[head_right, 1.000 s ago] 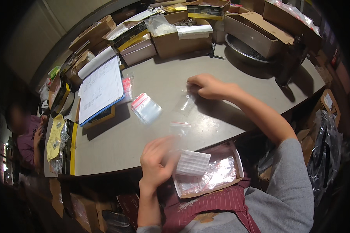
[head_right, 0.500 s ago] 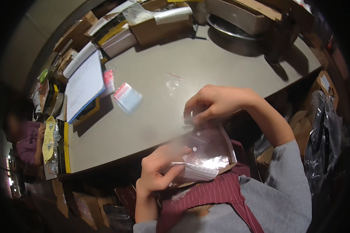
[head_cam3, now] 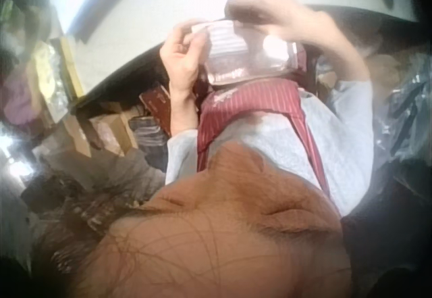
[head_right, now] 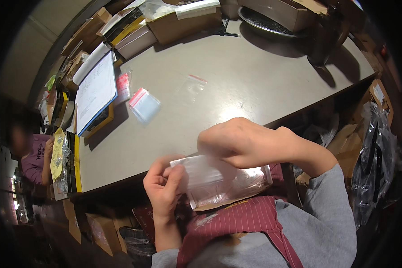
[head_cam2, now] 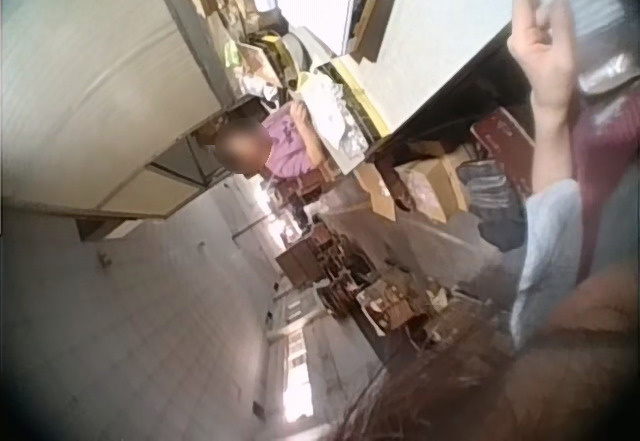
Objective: The person repeatedly picks small white objects from a sheet and places them into clear plastic bags on a table. The person handles the objects one at a time and arranges the filled bags on the table.
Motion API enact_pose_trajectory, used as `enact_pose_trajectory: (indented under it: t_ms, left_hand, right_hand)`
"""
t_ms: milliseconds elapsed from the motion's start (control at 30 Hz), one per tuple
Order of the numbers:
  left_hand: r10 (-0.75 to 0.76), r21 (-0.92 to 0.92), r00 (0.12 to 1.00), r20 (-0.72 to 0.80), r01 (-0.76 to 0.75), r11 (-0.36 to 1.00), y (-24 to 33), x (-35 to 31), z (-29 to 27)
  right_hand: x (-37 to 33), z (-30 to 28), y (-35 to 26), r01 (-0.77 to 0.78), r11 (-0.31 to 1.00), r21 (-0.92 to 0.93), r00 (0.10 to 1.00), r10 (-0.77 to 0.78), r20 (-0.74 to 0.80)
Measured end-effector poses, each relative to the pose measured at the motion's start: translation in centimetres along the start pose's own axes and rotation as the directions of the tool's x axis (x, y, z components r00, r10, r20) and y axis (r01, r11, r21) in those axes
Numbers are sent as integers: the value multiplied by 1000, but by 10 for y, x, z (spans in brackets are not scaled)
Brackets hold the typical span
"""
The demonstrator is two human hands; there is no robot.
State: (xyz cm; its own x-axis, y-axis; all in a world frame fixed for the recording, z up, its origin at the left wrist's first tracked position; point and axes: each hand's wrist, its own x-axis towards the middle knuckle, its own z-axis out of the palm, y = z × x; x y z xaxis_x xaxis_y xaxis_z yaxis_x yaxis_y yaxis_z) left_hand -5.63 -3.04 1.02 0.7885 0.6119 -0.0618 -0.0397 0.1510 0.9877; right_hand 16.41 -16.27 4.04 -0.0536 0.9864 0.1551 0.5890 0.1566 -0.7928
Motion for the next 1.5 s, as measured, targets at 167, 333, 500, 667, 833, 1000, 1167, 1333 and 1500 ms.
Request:
enact_pose_trajectory:
  t_ms: [167,333,500,667,833,1000,1167,1333,1500]
  left_hand:
    - [221,374,972,-76,-177,910,-3,6,-1]
    - [532,667,847,11,-402,627,-8,14,9]
    - [560,658,828,-9,-417,627,-7,22,9]
    - [459,669,885,-77,-295,682,-3,31,-2]
    - [409,638,888,-211,-192,746,-1,54,-26]
    - [382,490,889,-254,-222,843,-9,66,-48]
    - [361,418,900,-245,-237,877,-9,62,-49]
    - [363,414,904,-224,-249,876,-6,62,-51]
    - [406,418,888,-217,-291,860,-7,58,-58]
  right_hand:
    - [6,2,-1,-25,1000,13,999,25,-29]
    - [21,6,-10,45,993,-105,997,-50,-50]
    - [31,14,-7,128,940,-315,975,-177,-132]
    - [40,24,-3,148,850,-505,961,-244,-129]
    - [81,-35,22,-225,951,-211,950,167,-263]
    - [117,-59,56,-398,792,-463,916,371,-153]
    - [127,-53,65,-361,607,-708,930,287,-228]
    - [182,-55,53,-78,876,-476,996,86,-4]
    - [227,-27,57,127,945,-301,982,-76,175]
